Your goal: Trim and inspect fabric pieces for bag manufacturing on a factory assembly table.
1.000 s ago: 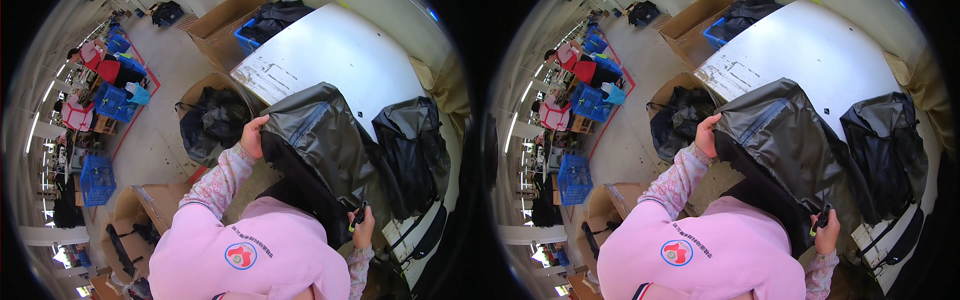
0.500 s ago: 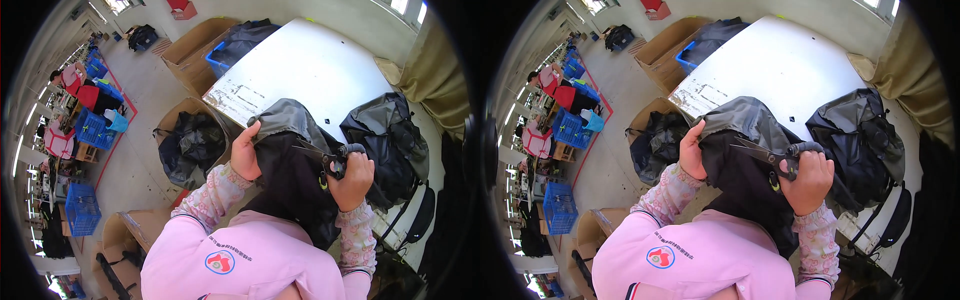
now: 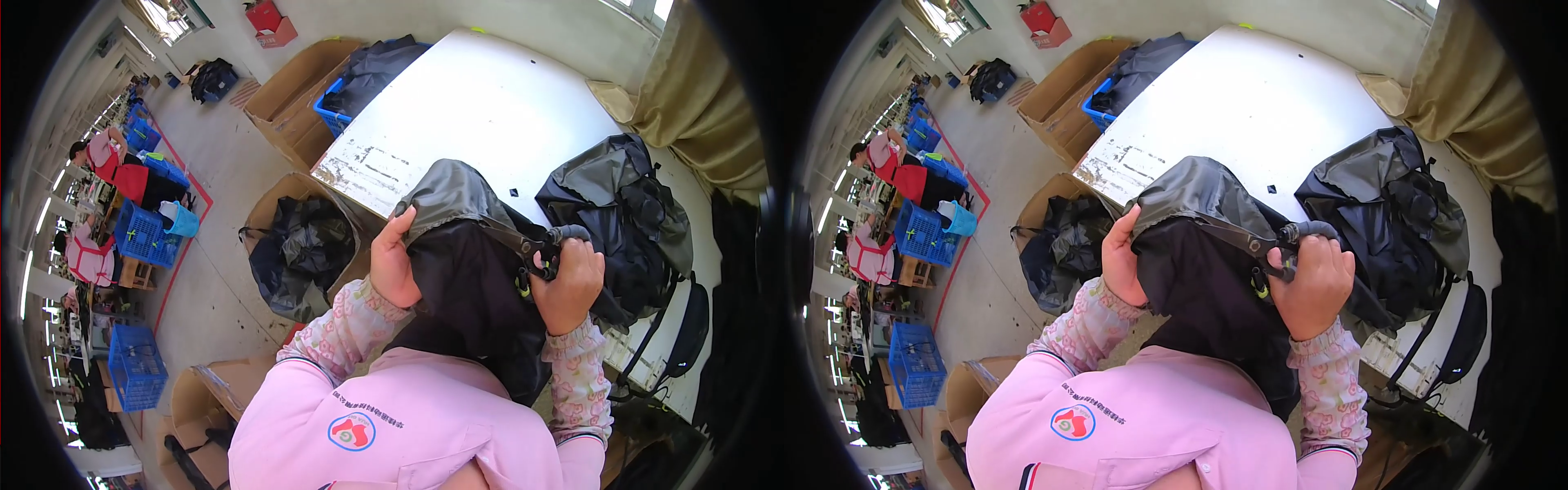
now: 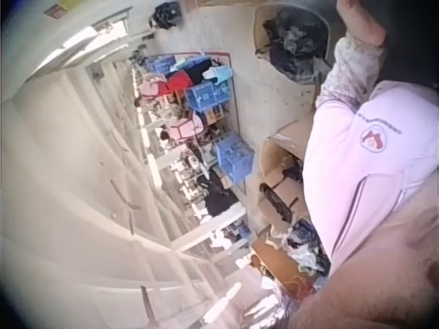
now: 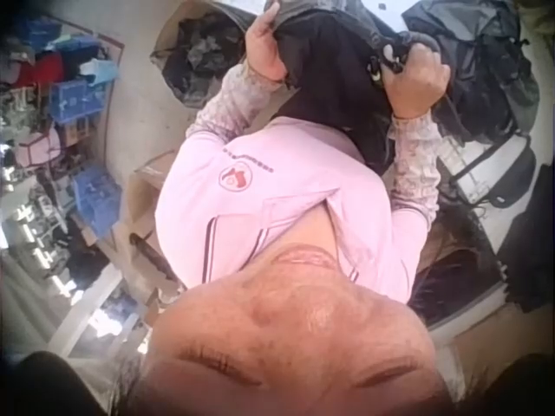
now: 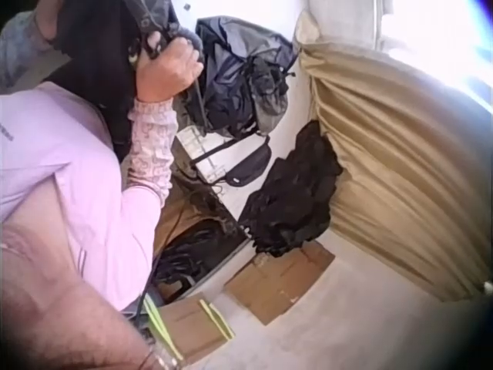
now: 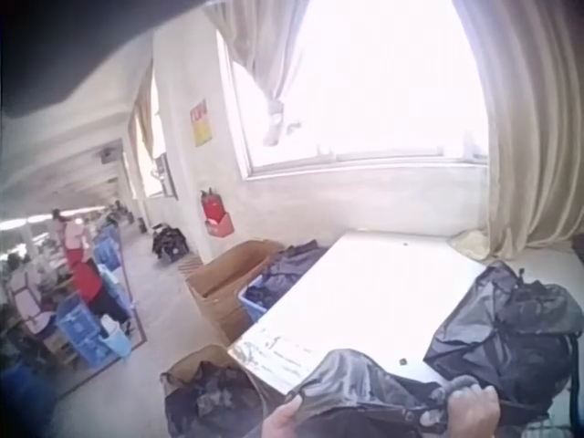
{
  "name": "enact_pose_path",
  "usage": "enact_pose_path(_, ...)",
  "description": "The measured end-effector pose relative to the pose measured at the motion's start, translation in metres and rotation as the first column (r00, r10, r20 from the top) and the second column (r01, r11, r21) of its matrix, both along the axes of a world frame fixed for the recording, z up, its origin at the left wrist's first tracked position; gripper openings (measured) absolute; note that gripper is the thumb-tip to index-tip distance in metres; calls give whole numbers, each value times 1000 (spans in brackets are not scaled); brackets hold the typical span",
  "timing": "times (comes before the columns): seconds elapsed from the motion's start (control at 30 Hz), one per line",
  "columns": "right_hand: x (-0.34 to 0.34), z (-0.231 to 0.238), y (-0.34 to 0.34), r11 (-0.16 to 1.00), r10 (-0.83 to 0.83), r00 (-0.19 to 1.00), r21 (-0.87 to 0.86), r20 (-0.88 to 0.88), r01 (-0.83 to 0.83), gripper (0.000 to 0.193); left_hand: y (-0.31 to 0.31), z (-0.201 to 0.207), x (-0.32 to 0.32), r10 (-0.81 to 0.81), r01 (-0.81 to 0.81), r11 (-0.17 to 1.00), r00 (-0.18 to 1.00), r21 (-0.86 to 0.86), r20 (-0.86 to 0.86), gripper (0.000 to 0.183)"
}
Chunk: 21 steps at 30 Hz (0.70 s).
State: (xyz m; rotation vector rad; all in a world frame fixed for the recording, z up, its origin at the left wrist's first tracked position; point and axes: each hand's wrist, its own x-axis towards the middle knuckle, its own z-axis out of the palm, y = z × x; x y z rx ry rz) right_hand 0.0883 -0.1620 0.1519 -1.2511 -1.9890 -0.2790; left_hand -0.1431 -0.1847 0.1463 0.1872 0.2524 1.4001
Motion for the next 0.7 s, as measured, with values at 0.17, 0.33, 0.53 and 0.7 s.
enact_pose_path(0.17,2,-2,-1,1000,-30,998,6,50,30,32,-3,-4,1,44,-47,998,998,-51,-54,47)
enact_pose_path(0.33,4,-3,-3,999,-27,999,20,40,27,33,-6,-4,3,16,-17,999,998,-30,-56,47)
enact_pose_path(0.53,6,-6,-1,1000,-29,999,-12,33,29,33,-4,0,5,18,-17,999,1000,-46,11,40)
enact_pose_path(0.7,7,-12,8,996,-69,998,-55,12,69,33,5,1,-8,17,-18,1000,998,-19,-63,42)
